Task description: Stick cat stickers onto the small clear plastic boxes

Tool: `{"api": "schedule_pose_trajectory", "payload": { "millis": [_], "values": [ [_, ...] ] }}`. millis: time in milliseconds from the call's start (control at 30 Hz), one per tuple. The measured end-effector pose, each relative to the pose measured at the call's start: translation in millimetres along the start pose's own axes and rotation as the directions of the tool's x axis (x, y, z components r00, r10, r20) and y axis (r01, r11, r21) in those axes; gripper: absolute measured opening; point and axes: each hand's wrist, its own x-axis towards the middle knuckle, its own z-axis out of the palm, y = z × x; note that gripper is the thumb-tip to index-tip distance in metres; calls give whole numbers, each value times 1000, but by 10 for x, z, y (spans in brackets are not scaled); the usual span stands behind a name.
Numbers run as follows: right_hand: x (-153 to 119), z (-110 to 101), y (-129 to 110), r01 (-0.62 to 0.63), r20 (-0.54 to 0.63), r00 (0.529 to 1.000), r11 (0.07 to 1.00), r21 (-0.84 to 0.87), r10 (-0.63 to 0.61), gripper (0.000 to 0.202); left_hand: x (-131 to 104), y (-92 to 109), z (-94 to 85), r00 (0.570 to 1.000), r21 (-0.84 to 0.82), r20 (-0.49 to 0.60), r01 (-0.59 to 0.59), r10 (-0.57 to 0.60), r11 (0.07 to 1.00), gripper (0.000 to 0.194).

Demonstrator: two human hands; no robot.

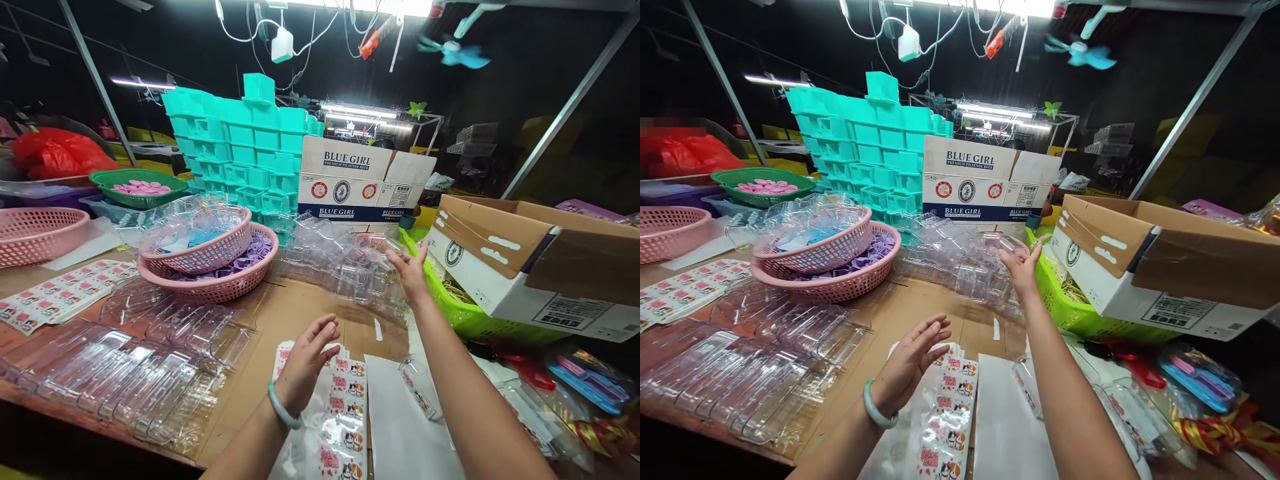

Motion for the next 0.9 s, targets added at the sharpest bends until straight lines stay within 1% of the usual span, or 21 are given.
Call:
{"api": "schedule_pose_trajectory", "payload": {
  "millis": [33,67,100,167,200,267,300,333,400,500,533,600,633,667,733,767,833,900],
  "values": [
    [-190,-32,-29,9,52,999,999,44,-11,122,26,36,-21,1000,-33,19,15,-15,999,47],
    [-414,-53,-38,19,125,992,997,72,-28,121,55,65,-52,998,-67,39,48,-45,997,51],
    [-659,-63,-25,22,218,975,997,74,-38,120,85,85,-90,994,-99,65,93,-87,991,56],
    [-1147,-55,50,34,407,912,999,40,-48,124,139,97,-175,974,-127,142,196,-178,972,66],
    [-1355,-44,101,35,480,877,999,5,-33,126,158,92,-215,960,-117,185,235,-212,965,68],
    [-1639,-17,195,42,582,813,998,-40,-10,129,175,75,-278,940,-69,246,261,-237,963,64],
    [-1707,-4,229,42,618,786,998,-46,-5,129,173,70,-301,938,-38,254,252,-234,967,61],
    [-1732,12,253,45,649,761,998,-41,-8,129,163,71,-321,943,-8,245,234,-225,972,58],
    [-1689,60,280,81,702,712,996,-37,-32,128,132,89,-355,965,46,192,175,-181,983,59],
    [-1553,211,327,226,771,630,971,-74,-88,126,69,137,-423,997,151,44,57,-64,987,67],
    [-1515,279,351,271,794,600,959,-86,-98,125,46,156,-458,1000,205,-20,18,-14,979,69],
    [-1457,419,394,318,840,535,943,-100,-92,125,-4,209,-555,988,317,-131,-32,77,948,69],
    [-1431,481,405,321,862,502,941,-104,-76,126,-35,248,-617,981,348,-165,-38,102,937,67],
    [-1403,534,403,313,882,467,944,-104,-57,128,-72,296,-686,978,346,-179,-35,103,937,64],
    [-1331,610,362,272,915,402,957,-98,-21,130,-172,409,-825,986,241,-159,-16,56,970,55],
    [-1285,641,329,258,925,379,961,-101,-5,129,-235,464,-882,989,163,-145,-8,32,987,50],
    [-1181,713,268,283,931,364,950,-134,23,127,-383,535,-946,990,6,-139,-16,17,1000,39],
    [-1075,833,244,364,925,378,914,-177,29,127,-538,521,-929,987,-114,-158,-30,12,993,32]
  ]
}}
